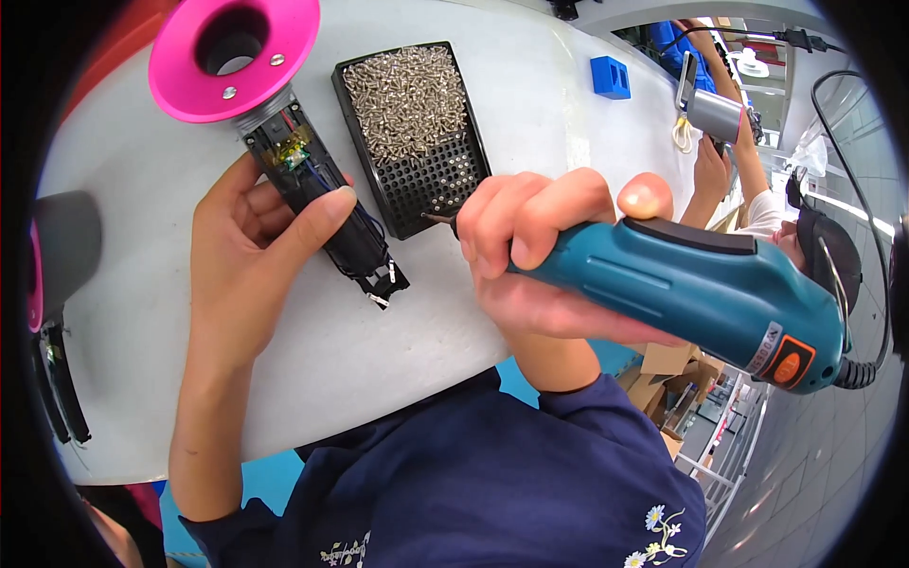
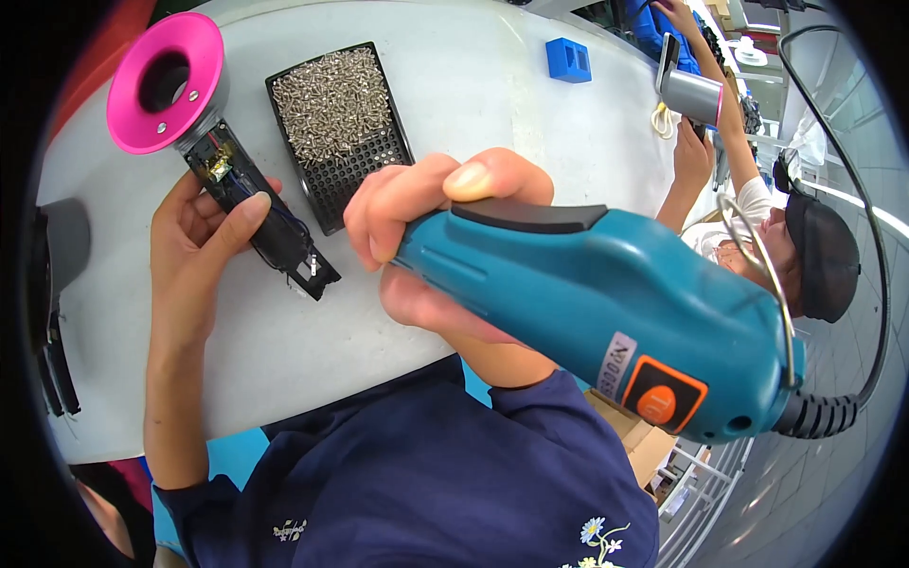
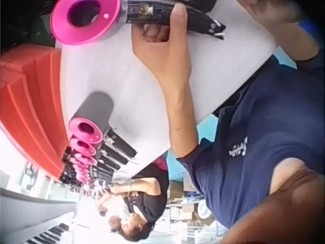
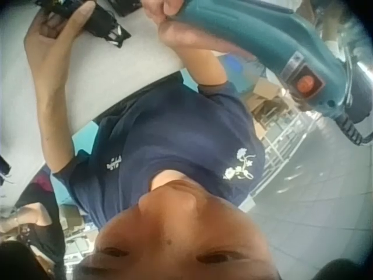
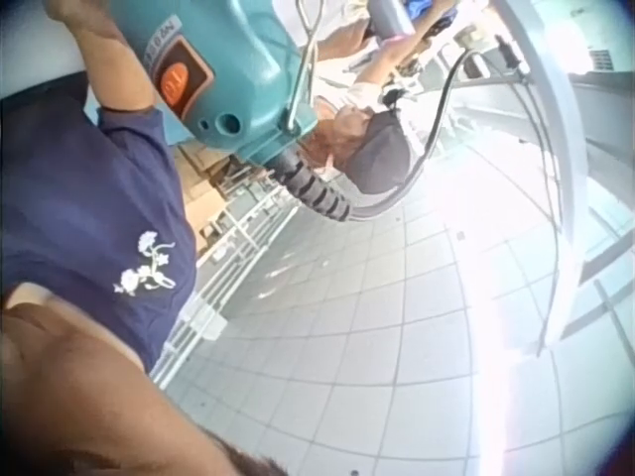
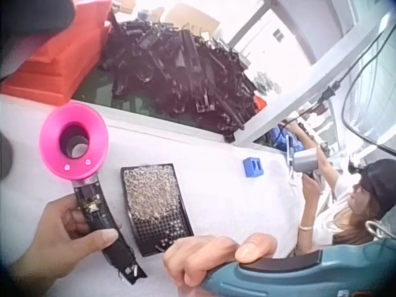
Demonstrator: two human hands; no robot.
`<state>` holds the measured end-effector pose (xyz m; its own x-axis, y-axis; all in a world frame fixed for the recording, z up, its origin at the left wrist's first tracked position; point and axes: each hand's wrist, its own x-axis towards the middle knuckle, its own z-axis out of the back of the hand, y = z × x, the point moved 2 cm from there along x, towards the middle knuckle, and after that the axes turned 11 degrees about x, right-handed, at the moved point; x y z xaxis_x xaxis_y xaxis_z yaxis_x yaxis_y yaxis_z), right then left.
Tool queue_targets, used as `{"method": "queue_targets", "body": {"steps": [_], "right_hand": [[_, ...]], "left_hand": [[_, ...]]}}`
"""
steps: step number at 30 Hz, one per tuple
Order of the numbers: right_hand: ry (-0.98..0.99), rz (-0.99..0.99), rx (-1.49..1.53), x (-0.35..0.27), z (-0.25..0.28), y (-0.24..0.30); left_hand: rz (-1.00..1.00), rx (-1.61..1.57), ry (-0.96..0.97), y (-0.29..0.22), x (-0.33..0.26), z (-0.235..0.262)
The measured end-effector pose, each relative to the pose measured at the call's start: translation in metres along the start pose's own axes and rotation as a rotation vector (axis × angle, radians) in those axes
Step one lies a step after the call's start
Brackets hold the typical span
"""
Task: Assemble internal components and outer housing of handheld hair dryers at a factory workbench.
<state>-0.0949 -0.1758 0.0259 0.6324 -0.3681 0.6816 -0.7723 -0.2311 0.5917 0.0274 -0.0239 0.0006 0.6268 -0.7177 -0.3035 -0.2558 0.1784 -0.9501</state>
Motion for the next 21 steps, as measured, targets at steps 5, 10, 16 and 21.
{"method": "queue_targets", "body": {"steps": [5,10,16,21], "right_hand": [[-0.173,0.089,0.000,0.006,-0.022,0.010],[0.031,0.056,-0.137,0.018,-0.060,0.016],[0.072,0.112,-0.095,0.005,-0.076,0.004],[0.158,0.140,-0.120,-0.004,-0.077,-0.003]], "left_hand": [[-0.012,-0.006,-0.021,-0.003,0.000,-0.002],[-0.030,-0.013,-0.010,-0.002,0.002,-0.001],[-0.090,-0.031,-0.004,-0.001,0.003,-0.001],[-0.058,0.007,0.023,0.004,0.001,0.003]]}}
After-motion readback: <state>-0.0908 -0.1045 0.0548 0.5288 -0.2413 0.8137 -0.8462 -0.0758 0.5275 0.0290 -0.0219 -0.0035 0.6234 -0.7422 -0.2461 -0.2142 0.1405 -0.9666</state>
